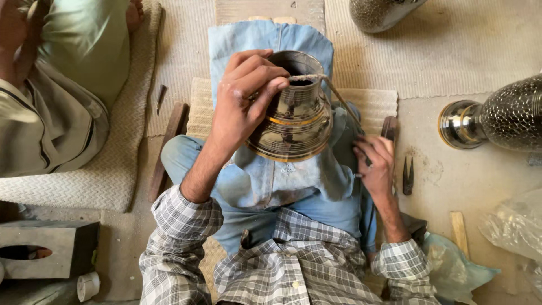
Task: The person sits cross-legged on the floor with a brass pot resting on a cloth pad on their lap. They position a punch against the pot's surface and repeatedly strike it with a wooden mallet, repositioning the punch around the rim to work the metal, after first placing a stone on the cloth pad.
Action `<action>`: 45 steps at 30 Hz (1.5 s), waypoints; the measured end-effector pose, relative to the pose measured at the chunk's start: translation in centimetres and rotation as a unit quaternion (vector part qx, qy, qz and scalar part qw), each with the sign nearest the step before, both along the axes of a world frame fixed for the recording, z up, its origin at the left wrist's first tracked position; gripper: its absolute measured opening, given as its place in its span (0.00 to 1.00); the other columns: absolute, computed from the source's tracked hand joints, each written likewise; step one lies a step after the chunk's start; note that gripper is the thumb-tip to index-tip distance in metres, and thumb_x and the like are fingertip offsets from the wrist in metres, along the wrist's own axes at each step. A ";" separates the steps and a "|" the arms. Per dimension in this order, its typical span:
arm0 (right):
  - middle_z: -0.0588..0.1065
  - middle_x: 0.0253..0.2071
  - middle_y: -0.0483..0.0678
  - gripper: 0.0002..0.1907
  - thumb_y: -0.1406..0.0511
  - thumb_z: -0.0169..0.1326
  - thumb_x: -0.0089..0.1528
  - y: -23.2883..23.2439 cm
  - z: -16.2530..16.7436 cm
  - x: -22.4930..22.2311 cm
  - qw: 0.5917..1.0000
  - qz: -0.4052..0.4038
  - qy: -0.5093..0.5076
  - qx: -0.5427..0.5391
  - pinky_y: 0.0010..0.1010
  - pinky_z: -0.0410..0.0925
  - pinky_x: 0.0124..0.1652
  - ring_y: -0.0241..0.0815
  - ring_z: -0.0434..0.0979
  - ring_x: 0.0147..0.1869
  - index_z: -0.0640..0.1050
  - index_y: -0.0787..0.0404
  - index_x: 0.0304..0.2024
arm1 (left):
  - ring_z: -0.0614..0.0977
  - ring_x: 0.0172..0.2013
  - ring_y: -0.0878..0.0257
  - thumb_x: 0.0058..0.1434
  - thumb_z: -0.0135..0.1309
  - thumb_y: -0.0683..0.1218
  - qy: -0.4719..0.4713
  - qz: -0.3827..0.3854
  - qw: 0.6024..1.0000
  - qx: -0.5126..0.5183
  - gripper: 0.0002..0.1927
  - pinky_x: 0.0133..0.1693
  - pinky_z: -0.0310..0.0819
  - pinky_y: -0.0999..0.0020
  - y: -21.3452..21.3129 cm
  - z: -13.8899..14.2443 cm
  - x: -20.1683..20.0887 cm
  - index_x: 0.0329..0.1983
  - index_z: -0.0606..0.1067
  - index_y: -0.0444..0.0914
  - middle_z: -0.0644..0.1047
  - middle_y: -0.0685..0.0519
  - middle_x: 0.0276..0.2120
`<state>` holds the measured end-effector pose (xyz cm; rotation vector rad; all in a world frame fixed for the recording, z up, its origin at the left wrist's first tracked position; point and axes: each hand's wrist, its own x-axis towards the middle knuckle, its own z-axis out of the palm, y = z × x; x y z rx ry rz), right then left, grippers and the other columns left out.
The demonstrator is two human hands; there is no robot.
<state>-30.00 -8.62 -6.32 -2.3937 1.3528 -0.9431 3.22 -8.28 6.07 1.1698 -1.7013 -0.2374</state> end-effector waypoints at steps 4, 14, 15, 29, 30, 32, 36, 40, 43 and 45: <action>0.78 0.51 0.54 0.10 0.72 0.59 0.67 -1.3 4.3 0.2 0.997 0.023 -0.072 -0.009 0.40 0.70 0.57 0.52 0.77 0.57 0.80 0.67 0.52 | 0.79 0.56 0.50 0.71 0.59 0.40 0.009 -0.001 1.000 0.002 0.04 0.64 0.73 0.56 0.2 0.0 -0.2 0.45 0.80 0.35 0.81 0.51 0.43; 0.76 0.49 0.51 0.12 0.70 0.63 0.70 -5.8 12.7 9.9 0.970 0.188 -0.155 -0.010 0.31 0.72 0.51 0.44 0.79 0.52 0.81 0.65 0.56 | 0.76 0.65 0.46 0.71 0.54 0.35 -0.003 -0.017 1.000 0.022 0.11 0.68 0.69 0.54 1.2 0.1 0.1 0.56 0.77 0.34 0.79 0.48 0.54; 0.76 0.48 0.51 0.12 0.70 0.65 0.69 -5.9 12.8 10.5 0.969 0.189 -0.155 -0.017 0.31 0.72 0.50 0.44 0.78 0.50 0.82 0.65 0.54 | 0.74 0.67 0.45 0.71 0.53 0.35 0.001 -0.015 1.000 0.021 0.14 0.68 0.68 0.54 1.4 0.0 0.1 0.58 0.76 0.35 0.78 0.47 0.57; 0.73 0.48 0.52 0.12 0.76 0.69 0.68 -5.7 11.7 11.4 0.961 0.197 -0.193 -0.003 0.28 0.76 0.48 0.39 0.77 0.49 0.82 0.69 0.52 | 0.77 0.66 0.53 0.68 0.55 0.33 0.001 0.341 0.938 0.057 0.19 0.69 0.69 0.57 12.8 -10.0 5.1 0.61 0.77 0.40 0.78 0.51 0.61; 0.72 0.48 0.54 0.16 0.76 0.70 0.63 -5.7 11.4 10.9 0.967 0.188 -0.169 -0.040 0.33 0.74 0.48 0.42 0.76 0.50 0.80 0.71 0.52 | 0.76 0.66 0.51 0.69 0.53 0.33 0.002 0.403 0.911 0.091 0.20 0.69 0.68 0.56 15.1 -12.0 5.8 0.62 0.77 0.39 0.77 0.49 0.62; 0.71 0.50 0.55 0.22 0.76 0.71 0.61 -5.6 10.2 9.9 0.969 0.174 -0.169 -0.051 0.36 0.75 0.51 0.44 0.74 0.53 0.78 0.71 0.55 | 0.72 0.67 0.46 0.69 0.52 0.33 -0.041 0.490 0.854 0.171 0.22 0.69 0.64 0.52 19.9 -15.7 5.7 0.65 0.74 0.37 0.74 0.43 0.64; 0.67 0.57 0.54 0.23 0.76 0.67 0.70 -5.4 6.2 6.9 0.959 0.150 -0.238 0.032 0.33 0.79 0.57 0.42 0.74 0.59 0.74 0.67 0.65 | 0.63 0.71 0.38 0.63 0.50 0.37 -0.147 0.434 0.836 0.301 0.30 0.69 0.56 0.48 27.3 -20.1 1.1 0.70 0.64 0.27 0.64 0.32 0.69; 0.67 0.59 0.56 0.25 0.76 0.65 0.73 -4.0 2.7 2.9 0.955 0.117 -0.254 0.104 0.33 0.77 0.57 0.43 0.73 0.60 0.70 0.66 0.69 | 0.65 0.65 0.37 0.61 0.52 0.46 -0.146 0.383 0.850 0.330 0.28 0.66 0.56 0.47 27.8 -20.5 -2.3 0.63 0.67 0.29 0.68 0.34 0.62; 0.72 0.56 0.56 0.32 0.72 0.65 0.71 -2.1 2.6 0.0 0.847 0.165 -0.414 0.290 0.33 0.74 0.55 0.45 0.74 0.57 0.65 0.64 0.74 | 0.70 0.57 0.36 0.62 0.53 0.45 -0.073 0.436 0.826 0.349 0.25 0.59 0.64 0.49 26.1 -18.4 -2.0 0.61 0.67 0.28 0.70 0.34 0.56; 0.76 0.53 0.59 0.44 0.66 0.68 0.64 -0.4 4.0 -1.5 0.693 0.243 -0.524 0.431 0.40 0.78 0.51 0.51 0.79 0.56 0.61 0.61 0.78 | 0.72 0.50 0.39 0.59 0.53 0.45 -0.102 0.424 0.827 0.356 0.22 0.54 0.66 0.49 24.9 -17.0 -1.1 0.54 0.70 0.31 0.72 0.36 0.51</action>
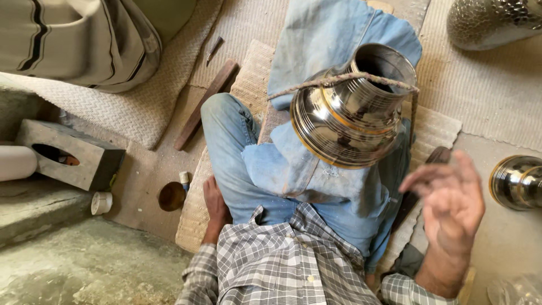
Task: The person sits cross-legged on the floor with a brass pot resting on a cloth pad on their lap. They position a punch against the pot's surface and repeatedly strike it with a wooden mallet, repositioning the punch around the rim to work the metal, after first placing a stone on the cloth pad.
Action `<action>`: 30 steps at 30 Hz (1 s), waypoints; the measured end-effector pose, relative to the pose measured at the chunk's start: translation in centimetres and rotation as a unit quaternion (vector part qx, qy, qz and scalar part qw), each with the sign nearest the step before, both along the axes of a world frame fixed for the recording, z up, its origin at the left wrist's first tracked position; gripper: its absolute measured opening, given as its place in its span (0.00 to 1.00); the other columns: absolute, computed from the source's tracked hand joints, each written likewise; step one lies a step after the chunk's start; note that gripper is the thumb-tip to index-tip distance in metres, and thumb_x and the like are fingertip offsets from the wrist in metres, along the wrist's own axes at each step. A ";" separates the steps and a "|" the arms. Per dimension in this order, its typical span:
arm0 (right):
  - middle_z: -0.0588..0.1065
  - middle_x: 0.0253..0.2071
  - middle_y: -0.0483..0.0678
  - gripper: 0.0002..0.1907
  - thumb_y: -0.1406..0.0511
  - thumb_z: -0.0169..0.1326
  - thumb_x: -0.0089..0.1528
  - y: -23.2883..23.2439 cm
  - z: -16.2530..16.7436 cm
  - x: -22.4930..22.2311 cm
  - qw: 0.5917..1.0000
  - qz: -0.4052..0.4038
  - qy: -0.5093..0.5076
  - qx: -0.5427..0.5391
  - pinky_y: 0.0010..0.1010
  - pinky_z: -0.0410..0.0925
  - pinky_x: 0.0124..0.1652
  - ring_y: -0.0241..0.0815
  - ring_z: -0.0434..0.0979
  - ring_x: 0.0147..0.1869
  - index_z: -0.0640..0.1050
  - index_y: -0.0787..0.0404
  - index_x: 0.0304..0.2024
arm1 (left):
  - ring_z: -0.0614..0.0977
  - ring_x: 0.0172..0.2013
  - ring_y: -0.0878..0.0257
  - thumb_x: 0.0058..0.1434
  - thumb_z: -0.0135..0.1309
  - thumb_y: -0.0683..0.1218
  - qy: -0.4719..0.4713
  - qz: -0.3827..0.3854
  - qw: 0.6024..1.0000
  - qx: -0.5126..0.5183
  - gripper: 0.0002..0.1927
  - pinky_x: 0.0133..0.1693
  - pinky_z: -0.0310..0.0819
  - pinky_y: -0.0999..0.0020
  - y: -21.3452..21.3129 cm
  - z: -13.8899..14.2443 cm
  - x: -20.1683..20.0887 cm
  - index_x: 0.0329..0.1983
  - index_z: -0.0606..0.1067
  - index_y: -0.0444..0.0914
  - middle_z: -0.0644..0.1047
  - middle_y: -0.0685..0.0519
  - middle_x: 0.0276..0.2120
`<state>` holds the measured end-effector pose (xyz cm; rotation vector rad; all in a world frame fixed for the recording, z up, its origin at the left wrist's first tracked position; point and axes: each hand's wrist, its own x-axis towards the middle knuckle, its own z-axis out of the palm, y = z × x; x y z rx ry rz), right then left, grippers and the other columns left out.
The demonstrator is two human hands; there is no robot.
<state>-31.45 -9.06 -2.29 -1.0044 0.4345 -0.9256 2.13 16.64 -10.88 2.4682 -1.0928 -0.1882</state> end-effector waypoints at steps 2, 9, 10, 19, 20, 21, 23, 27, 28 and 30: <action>0.80 0.49 0.64 0.46 0.56 0.66 0.60 2.1 1.4 -0.1 0.988 0.129 -0.080 0.020 0.45 0.81 0.45 0.58 0.85 0.48 0.60 0.63 0.74 | 0.72 0.48 0.40 0.61 0.53 0.45 0.044 0.046 0.998 0.001 0.24 0.51 0.65 0.47 -1.2 0.5 1.0 0.58 0.69 0.28 0.71 0.36 0.46; 0.79 0.46 0.61 0.43 0.59 0.66 0.63 5.5 3.3 0.2 0.983 0.138 0.085 -0.082 0.48 0.74 0.56 0.56 0.81 0.54 0.62 0.62 0.76 | 0.83 0.35 0.54 0.69 0.43 0.41 0.290 0.417 0.841 -0.185 0.15 0.37 0.79 0.58 1.2 -1.8 5.5 0.53 0.72 0.27 0.78 0.42 0.39; 0.79 0.47 0.61 0.42 0.58 0.65 0.63 4.9 2.8 0.0 0.986 0.128 0.076 -0.074 0.47 0.75 0.55 0.55 0.81 0.54 0.62 0.63 0.75 | 0.83 0.34 0.57 0.68 0.44 0.40 0.343 0.382 0.821 -0.251 0.14 0.36 0.82 0.62 1.8 -2.1 6.0 0.52 0.71 0.26 0.77 0.44 0.41; 0.77 0.50 0.60 0.32 0.65 0.58 0.69 2.8 -4.9 -7.4 0.931 -0.144 0.317 -0.111 0.41 0.74 0.53 0.53 0.80 0.51 0.65 0.66 0.73 | 0.80 0.44 0.60 0.76 0.48 0.37 0.257 0.169 0.888 -0.343 0.10 0.48 0.80 0.65 -0.8 1.2 4.2 0.57 0.71 0.27 0.77 0.44 0.47; 0.77 0.51 0.61 0.31 0.66 0.57 0.69 2.7 -6.5 -8.0 0.890 -0.180 0.400 -0.126 0.41 0.74 0.53 0.53 0.79 0.51 0.65 0.68 0.72 | 0.80 0.45 0.59 0.77 0.48 0.37 0.258 0.130 0.888 -0.357 0.09 0.48 0.79 0.64 -1.4 2.6 3.5 0.57 0.71 0.27 0.77 0.43 0.48; 0.77 0.51 0.61 0.29 0.66 0.57 0.68 3.0 -8.0 -8.6 0.836 -0.175 0.499 -0.146 0.40 0.74 0.51 0.53 0.80 0.50 0.67 0.65 0.71 | 0.81 0.46 0.58 0.78 0.48 0.36 0.259 0.093 0.887 -0.370 0.09 0.49 0.79 0.62 -2.0 4.1 2.7 0.58 0.70 0.27 0.77 0.42 0.48; 0.77 0.52 0.61 0.27 0.68 0.58 0.66 3.8 -10.7 -9.5 0.700 -0.155 0.672 -0.183 0.40 0.75 0.46 0.54 0.82 0.49 0.70 0.61 0.68 | 0.83 0.44 0.58 0.77 0.46 0.37 0.346 0.042 0.850 -0.396 0.08 0.47 0.84 0.59 -3.2 7.3 1.7 0.56 0.66 0.30 0.77 0.43 0.47; 0.70 0.58 0.65 0.41 0.71 0.62 0.57 6.5 -13.6 -9.6 0.671 -0.097 0.709 -0.197 0.48 0.70 0.55 0.64 0.73 0.60 0.63 0.59 0.73 | 0.85 0.37 0.56 0.77 0.43 0.37 0.533 -0.023 0.733 -0.422 0.08 0.38 0.87 0.56 -7.6 11.8 1.1 0.57 0.63 0.33 0.77 0.42 0.42; 0.68 0.62 0.67 0.46 0.73 0.61 0.54 7.1 -13.7 -9.1 0.674 -0.102 0.697 -0.220 0.50 0.68 0.57 0.67 0.70 0.64 0.60 0.61 0.73 | 0.85 0.31 0.56 0.76 0.43 0.38 0.582 -0.040 0.706 -0.402 0.09 0.33 0.87 0.56 -8.9 12.5 1.1 0.57 0.63 0.33 0.76 0.42 0.39; 0.65 0.66 0.69 0.50 0.74 0.60 0.52 7.5 -14.1 -8.5 0.667 -0.100 0.708 -0.209 0.52 0.66 0.60 0.70 0.66 0.68 0.55 0.60 0.75 | 0.83 0.33 0.58 0.74 0.48 0.34 0.605 -0.072 0.686 -0.397 0.12 0.39 0.89 0.53 -11.5 13.6 0.5 0.57 0.63 0.32 0.77 0.42 0.43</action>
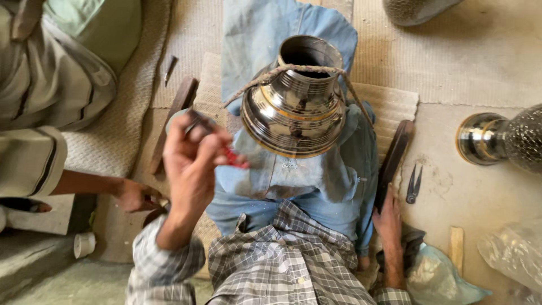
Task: The person sits cross-legged on the floor with a brass pot resting on a cloth pad on their lap. They position a punch against the pot's surface and repeatedly strike it with a wooden mallet, repositioning the punch around the rim to work the metal, after first placing a stone on the cloth pad.
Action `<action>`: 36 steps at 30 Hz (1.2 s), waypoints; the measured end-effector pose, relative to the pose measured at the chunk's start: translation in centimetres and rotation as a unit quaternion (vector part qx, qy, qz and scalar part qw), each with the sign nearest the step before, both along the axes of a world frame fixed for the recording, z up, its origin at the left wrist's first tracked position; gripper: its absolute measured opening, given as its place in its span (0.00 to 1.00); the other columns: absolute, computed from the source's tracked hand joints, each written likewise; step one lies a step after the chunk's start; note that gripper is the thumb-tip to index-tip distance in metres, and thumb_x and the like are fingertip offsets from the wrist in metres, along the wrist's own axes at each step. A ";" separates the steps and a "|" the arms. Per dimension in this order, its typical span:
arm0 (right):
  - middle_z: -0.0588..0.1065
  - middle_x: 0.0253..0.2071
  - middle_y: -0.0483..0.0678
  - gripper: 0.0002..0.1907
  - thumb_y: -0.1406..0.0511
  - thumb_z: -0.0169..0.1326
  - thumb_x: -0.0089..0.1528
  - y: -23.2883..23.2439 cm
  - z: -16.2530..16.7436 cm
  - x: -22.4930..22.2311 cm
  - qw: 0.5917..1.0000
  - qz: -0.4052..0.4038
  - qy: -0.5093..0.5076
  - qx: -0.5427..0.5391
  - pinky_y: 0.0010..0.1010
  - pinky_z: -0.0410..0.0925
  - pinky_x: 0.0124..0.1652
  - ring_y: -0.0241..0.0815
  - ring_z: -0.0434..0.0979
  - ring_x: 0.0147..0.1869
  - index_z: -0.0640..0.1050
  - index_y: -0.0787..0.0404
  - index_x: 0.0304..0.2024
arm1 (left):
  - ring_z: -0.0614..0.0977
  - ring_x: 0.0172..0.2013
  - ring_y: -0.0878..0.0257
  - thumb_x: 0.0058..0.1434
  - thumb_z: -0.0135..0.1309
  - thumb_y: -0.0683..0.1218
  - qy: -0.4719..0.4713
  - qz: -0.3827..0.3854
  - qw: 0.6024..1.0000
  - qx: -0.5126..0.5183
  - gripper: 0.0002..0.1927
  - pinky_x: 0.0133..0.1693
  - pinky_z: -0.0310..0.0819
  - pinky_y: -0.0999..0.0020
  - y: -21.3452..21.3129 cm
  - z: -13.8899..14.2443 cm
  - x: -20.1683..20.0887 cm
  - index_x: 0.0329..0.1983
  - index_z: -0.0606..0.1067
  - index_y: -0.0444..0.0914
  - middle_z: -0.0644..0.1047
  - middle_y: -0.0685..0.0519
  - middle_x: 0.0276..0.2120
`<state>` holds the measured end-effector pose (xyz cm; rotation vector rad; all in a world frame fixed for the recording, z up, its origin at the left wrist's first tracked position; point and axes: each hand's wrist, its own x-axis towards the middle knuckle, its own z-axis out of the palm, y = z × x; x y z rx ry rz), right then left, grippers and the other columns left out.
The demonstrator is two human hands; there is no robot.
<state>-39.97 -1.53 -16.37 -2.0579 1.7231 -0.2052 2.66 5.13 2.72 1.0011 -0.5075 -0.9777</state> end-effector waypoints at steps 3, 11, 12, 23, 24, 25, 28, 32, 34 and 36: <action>0.65 0.67 0.68 0.51 0.74 0.59 0.55 0.2 0.4 1.2 0.996 -0.059 0.038 0.059 0.53 0.65 0.61 0.69 0.65 0.69 0.52 0.57 0.78 | 0.85 0.39 0.58 0.65 0.56 0.30 -0.014 -0.072 0.996 -0.047 0.24 0.41 0.88 0.57 -2.6 1.5 -0.8 0.59 0.61 0.35 0.76 0.45 0.46; 0.62 0.67 0.75 0.48 0.69 0.59 0.60 -0.8 -0.2 0.9 0.999 -0.015 -0.028 -0.040 0.52 0.64 0.58 0.72 0.66 0.65 0.50 0.69 0.77 | 0.80 0.43 0.65 0.65 0.63 0.30 -0.153 -0.103 0.982 -0.036 0.31 0.46 0.84 0.68 -5.3 2.4 -1.6 0.67 0.62 0.33 0.76 0.45 0.54; 0.66 0.59 0.71 0.44 0.68 0.53 0.62 -0.9 -0.6 0.8 0.988 -0.104 -0.111 0.032 0.50 0.65 0.52 0.69 0.68 0.57 0.54 0.65 0.79 | 0.80 0.43 0.66 0.66 0.63 0.31 -0.166 -0.105 0.980 -0.033 0.31 0.46 0.82 0.69 -5.2 2.3 -1.6 0.68 0.62 0.33 0.76 0.45 0.55; 0.68 0.31 0.47 0.15 0.63 0.54 0.66 -3.0 2.2 -0.3 0.733 -0.302 -0.579 0.192 0.36 0.63 0.27 0.40 0.65 0.25 0.69 0.57 0.54 | 0.82 0.47 0.66 0.73 0.59 0.31 -0.249 -0.084 0.963 -0.065 0.26 0.50 0.87 0.69 -5.8 3.6 -1.5 0.68 0.62 0.34 0.76 0.46 0.51; 0.68 0.32 0.48 0.16 0.64 0.54 0.67 -2.8 3.4 0.2 0.739 -0.278 -0.594 0.157 0.38 0.64 0.30 0.41 0.67 0.28 0.68 0.59 0.55 | 0.82 0.47 0.67 0.73 0.59 0.31 -0.255 -0.083 0.961 -0.064 0.28 0.50 0.88 0.68 -5.9 3.9 -1.6 0.69 0.61 0.35 0.76 0.47 0.51; 0.68 0.33 0.49 0.17 0.65 0.54 0.67 -2.4 4.7 0.8 0.743 -0.255 -0.607 0.123 0.39 0.66 0.33 0.42 0.68 0.30 0.67 0.61 0.56 | 0.82 0.47 0.67 0.72 0.60 0.31 -0.253 -0.086 0.962 -0.060 0.28 0.50 0.88 0.68 -5.9 4.2 -1.8 0.69 0.61 0.35 0.76 0.47 0.51; 0.70 0.38 0.50 0.24 0.67 0.53 0.68 -2.5 8.7 3.1 0.748 -0.122 -0.652 0.022 0.45 0.73 0.43 0.46 0.73 0.41 0.62 0.60 0.65 | 0.82 0.48 0.66 0.71 0.60 0.31 -0.264 -0.097 0.958 -0.059 0.27 0.49 0.87 0.69 -6.5 4.8 -2.2 0.66 0.61 0.35 0.77 0.47 0.51; 0.73 0.38 0.51 0.33 0.70 0.47 0.61 -4.6 13.7 3.8 0.695 -0.057 -0.706 0.120 0.41 0.76 0.37 0.45 0.78 0.35 0.58 0.60 0.69 | 0.83 0.50 0.66 0.72 0.60 0.30 -0.295 -0.091 0.949 -0.058 0.22 0.50 0.87 0.69 -7.0 5.1 -2.9 0.62 0.65 0.34 0.77 0.48 0.50; 0.71 0.34 0.52 0.34 0.73 0.52 0.61 -5.2 15.1 3.9 0.730 -0.048 -0.664 0.154 0.39 0.72 0.33 0.45 0.76 0.31 0.59 0.68 0.70 | 0.83 0.50 0.66 0.71 0.60 0.30 -0.300 -0.092 0.948 -0.059 0.21 0.51 0.87 0.69 -7.1 5.1 -3.0 0.61 0.66 0.33 0.77 0.48 0.50; 0.70 0.32 0.53 0.35 0.75 0.54 0.61 -5.7 15.6 4.1 0.744 -0.041 -0.640 0.187 0.38 0.70 0.30 0.45 0.75 0.29 0.60 0.72 0.70 | 0.83 0.50 0.67 0.71 0.60 0.30 -0.305 -0.097 0.945 -0.064 0.20 0.51 0.86 0.70 -7.2 5.2 -2.9 0.61 0.67 0.33 0.78 0.49 0.49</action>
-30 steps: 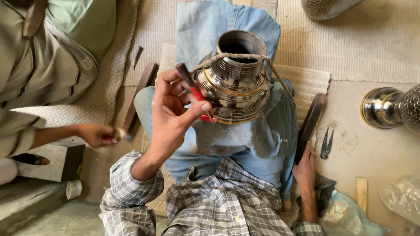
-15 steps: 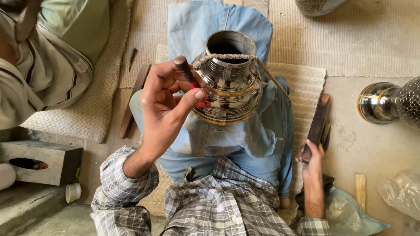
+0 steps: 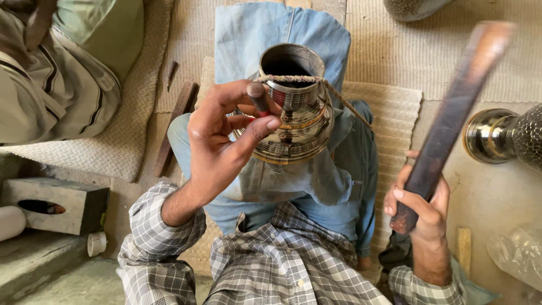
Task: The person sits cross-legged on the floor with a brass pot resting on a cloth pad on their lap. They position a punch against the pot's surface and repeatedly strike it with a wooden mallet, repositioning the punch around the rim to work the metal, after first placing a stone on the cloth pad.
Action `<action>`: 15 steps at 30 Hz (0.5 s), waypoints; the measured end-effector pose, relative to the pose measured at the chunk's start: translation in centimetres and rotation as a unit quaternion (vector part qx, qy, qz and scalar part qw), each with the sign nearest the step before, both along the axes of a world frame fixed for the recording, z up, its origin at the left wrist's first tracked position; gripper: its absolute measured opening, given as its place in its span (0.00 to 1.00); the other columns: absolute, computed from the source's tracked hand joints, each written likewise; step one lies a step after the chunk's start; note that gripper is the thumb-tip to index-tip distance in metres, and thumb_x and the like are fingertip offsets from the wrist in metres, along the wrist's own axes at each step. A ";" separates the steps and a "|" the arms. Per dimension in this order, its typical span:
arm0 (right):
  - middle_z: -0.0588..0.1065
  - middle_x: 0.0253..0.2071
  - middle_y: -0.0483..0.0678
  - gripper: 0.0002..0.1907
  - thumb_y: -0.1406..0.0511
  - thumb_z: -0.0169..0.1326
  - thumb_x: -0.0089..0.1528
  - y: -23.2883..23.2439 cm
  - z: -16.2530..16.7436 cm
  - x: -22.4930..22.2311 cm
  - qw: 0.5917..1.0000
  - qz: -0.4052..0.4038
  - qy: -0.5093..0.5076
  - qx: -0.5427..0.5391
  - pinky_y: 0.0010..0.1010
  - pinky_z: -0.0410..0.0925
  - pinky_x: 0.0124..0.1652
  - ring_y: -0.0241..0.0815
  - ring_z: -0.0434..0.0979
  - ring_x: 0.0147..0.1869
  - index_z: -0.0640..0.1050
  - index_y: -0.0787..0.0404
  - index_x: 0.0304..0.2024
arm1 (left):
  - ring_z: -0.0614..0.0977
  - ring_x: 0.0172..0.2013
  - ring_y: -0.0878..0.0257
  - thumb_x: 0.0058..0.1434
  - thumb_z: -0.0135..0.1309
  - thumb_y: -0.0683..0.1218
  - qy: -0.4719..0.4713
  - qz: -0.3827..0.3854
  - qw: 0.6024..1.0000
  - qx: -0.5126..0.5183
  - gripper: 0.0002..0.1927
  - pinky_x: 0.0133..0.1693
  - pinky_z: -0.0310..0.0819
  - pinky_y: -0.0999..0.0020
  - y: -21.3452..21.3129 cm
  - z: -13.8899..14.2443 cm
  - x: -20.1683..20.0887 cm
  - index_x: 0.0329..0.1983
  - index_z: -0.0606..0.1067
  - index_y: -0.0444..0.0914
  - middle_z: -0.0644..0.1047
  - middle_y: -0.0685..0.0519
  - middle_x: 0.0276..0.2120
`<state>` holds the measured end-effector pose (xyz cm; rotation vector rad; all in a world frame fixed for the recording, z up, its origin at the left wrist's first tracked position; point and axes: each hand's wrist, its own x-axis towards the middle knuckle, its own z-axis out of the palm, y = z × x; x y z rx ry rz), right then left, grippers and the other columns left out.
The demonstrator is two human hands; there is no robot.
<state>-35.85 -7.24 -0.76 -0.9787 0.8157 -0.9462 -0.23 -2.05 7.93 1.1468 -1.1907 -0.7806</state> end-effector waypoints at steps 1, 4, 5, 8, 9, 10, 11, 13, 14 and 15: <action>0.70 0.32 0.52 0.36 0.76 0.54 0.60 -0.1 0.1 0.1 1.000 0.009 0.001 0.014 0.37 0.71 0.29 0.45 0.75 0.28 0.61 0.73 0.71 | 0.83 0.49 0.67 0.71 0.61 0.30 -0.017 0.005 1.000 -0.002 0.21 0.51 0.87 0.70 0.0 0.0 0.1 0.61 0.68 0.33 0.78 0.49 0.48; 0.71 0.37 0.53 0.36 0.78 0.54 0.59 -0.1 -0.1 0.8 0.998 0.012 0.036 -0.046 0.39 0.74 0.34 0.45 0.77 0.34 0.60 0.72 0.69 | 0.83 0.48 0.68 0.70 0.62 0.30 -0.054 0.014 0.998 -0.007 0.22 0.51 0.88 0.71 -0.1 0.2 0.5 0.62 0.68 0.33 0.79 0.49 0.46; 0.71 0.40 0.53 0.35 0.78 0.55 0.59 0.0 -0.1 0.9 0.995 0.009 0.054 -0.081 0.40 0.75 0.37 0.45 0.78 0.38 0.60 0.71 0.69 | 0.83 0.47 0.68 0.70 0.62 0.30 -0.055 0.015 0.998 -0.004 0.22 0.50 0.88 0.71 -0.1 0.2 0.7 0.62 0.67 0.33 0.79 0.49 0.46; 0.72 0.38 0.54 0.36 0.79 0.55 0.58 0.5 -0.1 0.9 0.998 0.024 0.023 -0.055 0.34 0.72 0.28 0.43 0.77 0.32 0.60 0.69 0.67 | 0.83 0.46 0.68 0.71 0.61 0.30 -0.049 0.018 0.999 0.007 0.23 0.48 0.87 0.72 0.1 0.3 1.2 0.64 0.65 0.32 0.79 0.48 0.46; 0.72 0.39 0.54 0.35 0.78 0.55 0.58 0.8 -0.1 0.8 0.998 0.022 0.022 -0.046 0.33 0.72 0.28 0.43 0.77 0.32 0.61 0.69 0.67 | 0.83 0.46 0.68 0.71 0.61 0.29 -0.048 0.019 0.999 0.002 0.23 0.48 0.88 0.71 0.1 0.3 1.4 0.64 0.65 0.32 0.79 0.47 0.46; 0.72 0.39 0.55 0.34 0.78 0.55 0.58 1.1 -0.1 0.8 0.999 0.020 0.023 -0.037 0.32 0.72 0.28 0.43 0.77 0.32 0.61 0.69 0.66 | 0.83 0.46 0.68 0.72 0.60 0.29 -0.046 0.020 0.999 -0.003 0.23 0.49 0.88 0.71 0.2 0.2 1.7 0.64 0.64 0.32 0.79 0.47 0.46; 0.72 0.40 0.55 0.33 0.78 0.55 0.58 1.5 -0.2 0.8 0.999 0.020 0.023 -0.027 0.32 0.72 0.28 0.44 0.77 0.31 0.62 0.69 0.66 | 0.83 0.46 0.67 0.73 0.60 0.29 -0.046 0.022 0.999 -0.014 0.23 0.49 0.88 0.70 0.3 0.1 2.2 0.64 0.64 0.32 0.79 0.46 0.47; 0.72 0.41 0.55 0.32 0.78 0.55 0.59 2.2 -0.7 0.9 0.995 -0.012 0.034 -0.090 0.32 0.73 0.33 0.43 0.77 0.33 0.61 0.66 0.64 | 0.84 0.46 0.65 0.75 0.59 0.29 -0.042 0.036 0.998 -0.034 0.23 0.49 0.89 0.70 0.8 -0.3 3.4 0.65 0.63 0.32 0.79 0.45 0.48; 0.73 0.42 0.55 0.31 0.78 0.56 0.59 2.5 -1.0 1.0 0.992 -0.027 0.039 -0.121 0.33 0.73 0.35 0.43 0.77 0.34 0.61 0.65 0.63 | 0.85 0.46 0.64 0.75 0.58 0.29 -0.038 0.048 0.997 -0.043 0.22 0.49 0.88 0.70 1.1 -0.6 4.1 0.65 0.63 0.32 0.79 0.45 0.48; 0.72 0.42 0.54 0.32 0.78 0.57 0.61 2.7 -1.3 1.1 0.989 -0.051 0.019 -0.136 0.32 0.74 0.36 0.42 0.76 0.36 0.60 0.63 0.64 | 0.85 0.45 0.64 0.76 0.58 0.29 -0.035 0.066 0.996 -0.045 0.22 0.48 0.88 0.69 1.5 -1.1 4.9 0.65 0.63 0.33 0.79 0.44 0.48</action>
